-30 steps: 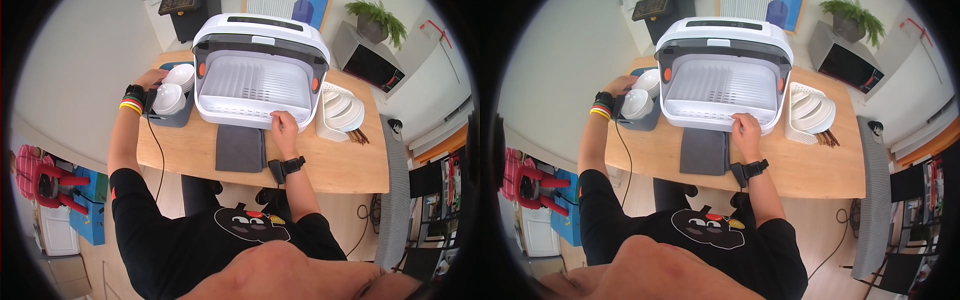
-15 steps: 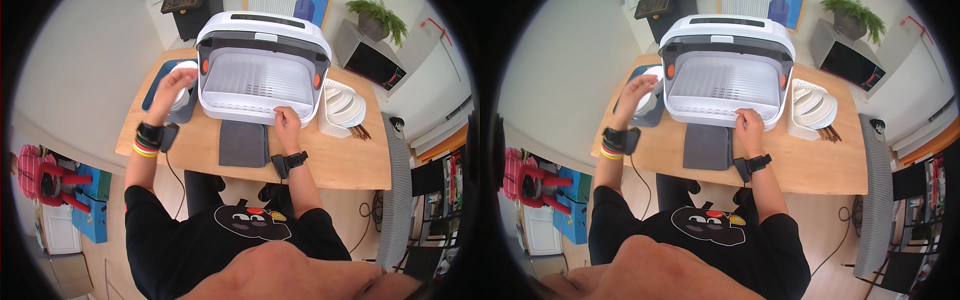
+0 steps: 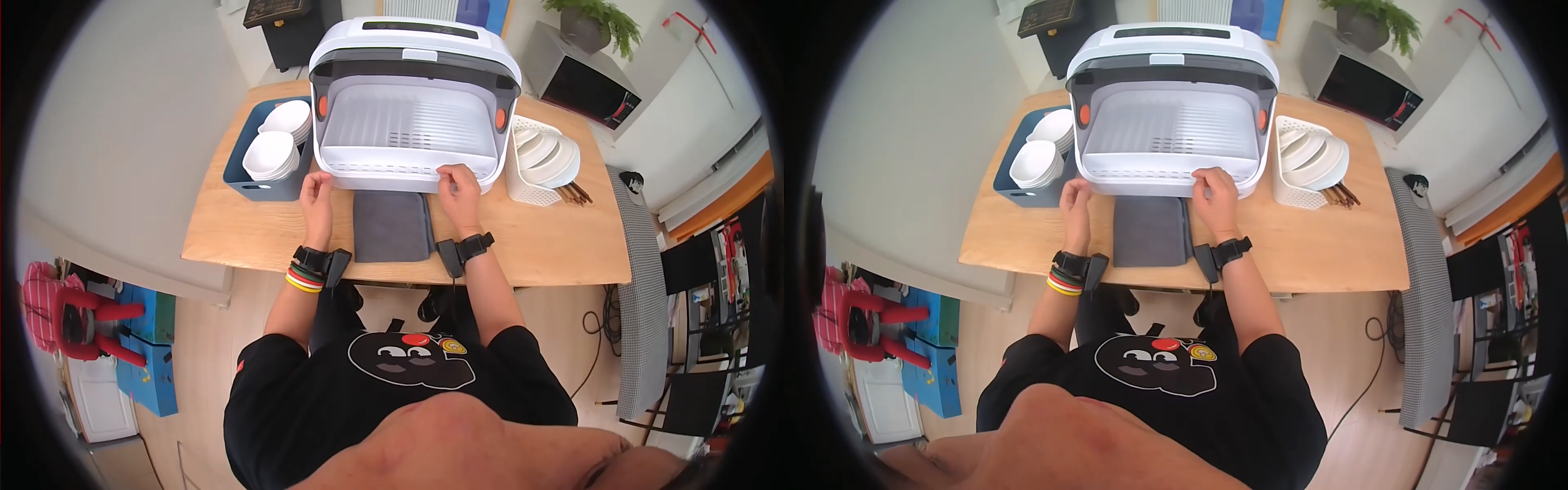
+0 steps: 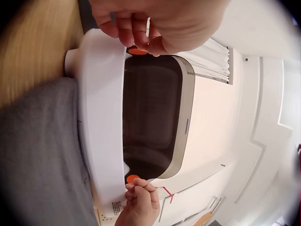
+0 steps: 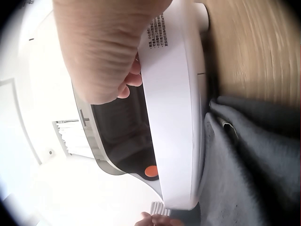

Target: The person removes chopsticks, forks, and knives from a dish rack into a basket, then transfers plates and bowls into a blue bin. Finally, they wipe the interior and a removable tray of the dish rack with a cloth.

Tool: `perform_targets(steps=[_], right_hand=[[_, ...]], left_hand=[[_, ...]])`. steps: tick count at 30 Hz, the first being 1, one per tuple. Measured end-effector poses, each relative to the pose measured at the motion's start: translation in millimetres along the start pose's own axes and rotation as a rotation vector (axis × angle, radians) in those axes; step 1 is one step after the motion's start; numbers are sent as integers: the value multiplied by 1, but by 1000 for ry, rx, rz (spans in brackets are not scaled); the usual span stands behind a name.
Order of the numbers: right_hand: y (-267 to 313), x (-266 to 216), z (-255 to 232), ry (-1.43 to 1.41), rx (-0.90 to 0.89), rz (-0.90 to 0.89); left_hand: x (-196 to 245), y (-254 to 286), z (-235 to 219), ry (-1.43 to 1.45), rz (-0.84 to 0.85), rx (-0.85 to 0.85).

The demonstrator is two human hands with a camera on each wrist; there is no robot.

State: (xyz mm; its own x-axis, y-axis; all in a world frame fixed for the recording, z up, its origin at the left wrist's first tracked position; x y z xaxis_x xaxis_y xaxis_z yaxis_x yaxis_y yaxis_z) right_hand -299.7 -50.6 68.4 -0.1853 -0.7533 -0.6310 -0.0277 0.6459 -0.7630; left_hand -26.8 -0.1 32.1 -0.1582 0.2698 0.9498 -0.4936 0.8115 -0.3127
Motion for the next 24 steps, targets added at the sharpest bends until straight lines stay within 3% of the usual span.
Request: perform_targets(steps=[7, 10, 13, 16, 21, 24], right_hand=[[12, -3, -16, -247, 51, 282], [33, -16, -38, -461, 185, 460], [59, -42, -67, -496, 349, 510], [98, -53, -98, -385, 404, 533], [163, -60, -130, -296, 546, 573], [180, -53, -135, -257, 584, 592]], left_hand=[[-19, 11, -13, 76, -248, -135], [-18, 12, -13, 52, -202, -200], [-18, 13, -10, 40, -173, -252], [-24, 15, -9, -16, -179, -287], [-31, 18, -9, -158, 0, -325], [-25, 28, -15, -261, -37, -380]])
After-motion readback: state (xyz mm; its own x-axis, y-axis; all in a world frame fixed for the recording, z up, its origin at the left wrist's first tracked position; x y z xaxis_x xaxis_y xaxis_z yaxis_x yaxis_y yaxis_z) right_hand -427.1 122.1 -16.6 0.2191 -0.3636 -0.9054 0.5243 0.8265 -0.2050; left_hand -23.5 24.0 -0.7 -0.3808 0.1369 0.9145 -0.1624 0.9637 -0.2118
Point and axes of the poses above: each hand's wrist, its own y-axis away from the middle knuckle, its own z-axis out of the palm, x = y × z, the point moved 3 cm from there along -y, towards the middle knuckle, and after that the axes turned 13 degrees about -y, right-handed, at the moved point
